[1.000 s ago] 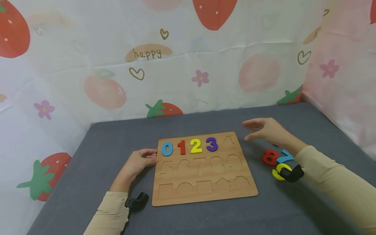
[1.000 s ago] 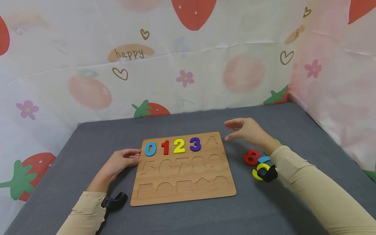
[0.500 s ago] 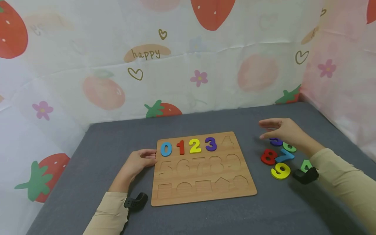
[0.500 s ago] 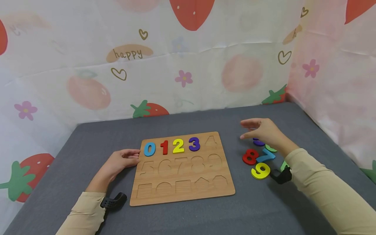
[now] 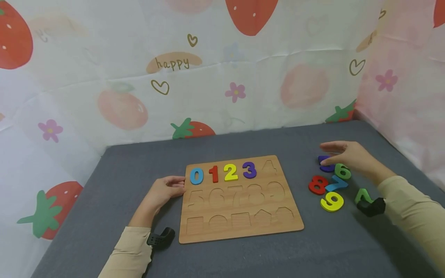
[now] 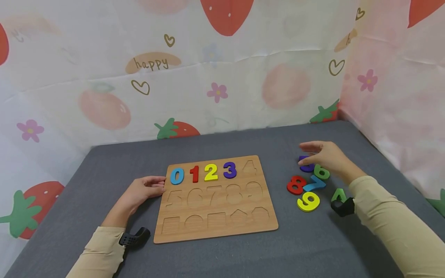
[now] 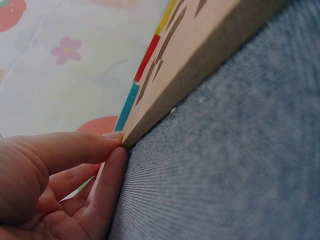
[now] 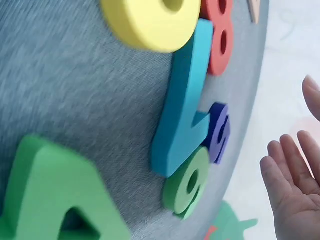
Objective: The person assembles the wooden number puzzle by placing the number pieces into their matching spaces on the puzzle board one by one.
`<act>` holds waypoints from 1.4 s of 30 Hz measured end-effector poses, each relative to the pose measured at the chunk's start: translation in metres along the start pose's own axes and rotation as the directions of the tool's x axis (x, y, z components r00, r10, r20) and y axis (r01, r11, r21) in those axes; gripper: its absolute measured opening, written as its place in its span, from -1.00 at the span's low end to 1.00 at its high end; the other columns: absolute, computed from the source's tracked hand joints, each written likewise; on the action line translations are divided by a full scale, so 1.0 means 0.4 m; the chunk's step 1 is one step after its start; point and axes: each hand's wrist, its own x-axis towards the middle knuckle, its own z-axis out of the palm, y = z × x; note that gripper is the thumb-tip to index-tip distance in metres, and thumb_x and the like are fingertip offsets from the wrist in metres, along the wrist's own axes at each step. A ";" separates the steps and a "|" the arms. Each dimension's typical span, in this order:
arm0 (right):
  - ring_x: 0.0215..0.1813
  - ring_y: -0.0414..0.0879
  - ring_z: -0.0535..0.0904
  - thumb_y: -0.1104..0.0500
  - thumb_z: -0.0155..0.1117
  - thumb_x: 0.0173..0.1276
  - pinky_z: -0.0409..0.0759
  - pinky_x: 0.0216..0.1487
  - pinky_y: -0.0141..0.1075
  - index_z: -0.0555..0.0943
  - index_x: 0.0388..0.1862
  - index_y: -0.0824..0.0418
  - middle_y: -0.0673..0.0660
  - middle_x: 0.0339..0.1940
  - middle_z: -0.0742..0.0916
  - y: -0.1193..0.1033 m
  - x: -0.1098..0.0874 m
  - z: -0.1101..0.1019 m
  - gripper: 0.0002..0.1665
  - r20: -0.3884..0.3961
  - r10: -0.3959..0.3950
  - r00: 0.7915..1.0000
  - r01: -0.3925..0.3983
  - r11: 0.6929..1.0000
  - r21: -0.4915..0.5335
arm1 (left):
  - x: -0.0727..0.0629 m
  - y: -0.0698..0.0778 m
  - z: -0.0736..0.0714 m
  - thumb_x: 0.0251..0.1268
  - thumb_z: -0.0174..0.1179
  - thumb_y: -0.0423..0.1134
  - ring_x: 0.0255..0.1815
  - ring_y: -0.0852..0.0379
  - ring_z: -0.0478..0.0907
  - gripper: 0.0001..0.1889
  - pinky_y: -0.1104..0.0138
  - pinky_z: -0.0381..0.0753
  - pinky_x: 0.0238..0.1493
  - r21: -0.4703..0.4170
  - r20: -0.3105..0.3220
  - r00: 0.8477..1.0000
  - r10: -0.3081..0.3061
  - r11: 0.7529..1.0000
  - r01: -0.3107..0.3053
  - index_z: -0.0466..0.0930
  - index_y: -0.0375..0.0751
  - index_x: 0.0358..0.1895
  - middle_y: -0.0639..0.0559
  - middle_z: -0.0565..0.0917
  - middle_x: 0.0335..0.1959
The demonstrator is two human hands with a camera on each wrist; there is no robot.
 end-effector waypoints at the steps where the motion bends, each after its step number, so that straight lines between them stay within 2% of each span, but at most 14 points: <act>1: 0.53 0.34 0.21 -0.01 0.42 0.29 0.25 0.43 0.23 0.26 0.53 0.25 0.34 0.53 0.35 0.004 0.000 -0.002 -0.07 0.001 0.002 1.000 -0.002 1.000 -0.002 | 0.000 0.000 0.000 0.31 0.30 -0.29 0.17 0.01 0.58 -0.47 0.29 0.59 0.09 -0.003 0.000 1.000 0.001 1.000 -0.001 0.48 -0.30 0.34 -0.25 0.61 0.21; 7: 0.52 0.39 0.20 -0.09 0.46 0.24 0.23 0.42 0.28 0.24 0.54 0.27 0.36 0.54 0.33 0.024 0.002 -0.012 0.01 0.006 0.020 1.000 -0.020 0.999 -0.025 | 0.000 -0.002 -0.001 0.31 0.30 -0.31 0.13 0.05 0.60 -0.48 0.35 0.59 0.03 -0.009 -0.004 1.000 0.018 1.000 -0.018 0.48 -0.33 0.32 -0.26 0.62 0.18; 13: 0.51 0.42 0.17 -0.08 0.47 0.22 0.20 0.42 0.30 0.23 0.53 0.29 0.39 0.54 0.31 0.038 0.013 -0.012 0.04 0.007 0.026 1.000 -0.026 0.998 -0.064 | -0.001 -0.003 -0.002 0.31 0.29 -0.31 0.13 0.04 0.60 -0.49 0.32 0.59 0.06 -0.003 -0.009 1.000 0.012 1.000 -0.012 0.48 -0.33 0.32 -0.26 0.62 0.18; 25: 0.51 0.43 0.15 -0.06 0.52 0.17 0.17 0.42 0.31 0.21 0.51 0.39 0.47 0.51 0.28 0.057 0.034 -0.006 0.09 0.075 0.024 0.997 -0.013 0.990 -0.141 | -0.003 -0.001 -0.002 0.31 0.29 -0.34 0.13 0.05 0.60 -0.49 0.35 0.59 0.05 -0.006 -0.014 1.000 0.007 1.000 -0.008 0.49 -0.35 0.32 -0.28 0.62 0.18; 38: 0.41 0.49 0.27 0.08 0.51 0.19 0.24 0.37 0.32 0.33 0.42 0.45 0.56 0.41 0.35 0.057 0.044 0.002 -0.07 0.056 0.015 0.998 0.000 0.967 -0.255 | -0.003 -0.002 -0.002 0.32 0.29 -0.31 0.12 0.06 0.60 -0.49 0.31 0.58 0.07 0.001 -0.006 1.000 0.015 1.000 -0.015 0.49 -0.32 0.32 -0.25 0.63 0.17; 42: 0.39 0.51 0.27 0.03 0.50 0.20 0.25 0.35 0.34 0.37 0.39 0.45 0.59 0.39 0.37 0.051 0.046 0.006 -0.09 0.034 0.024 0.999 -0.013 0.956 -0.294 | -0.002 0.000 -0.002 0.32 0.29 -0.31 0.09 0.08 0.60 -0.49 0.33 0.58 0.06 0.000 -0.003 1.000 0.020 1.000 -0.020 0.48 -0.33 0.32 -0.25 0.63 0.16</act>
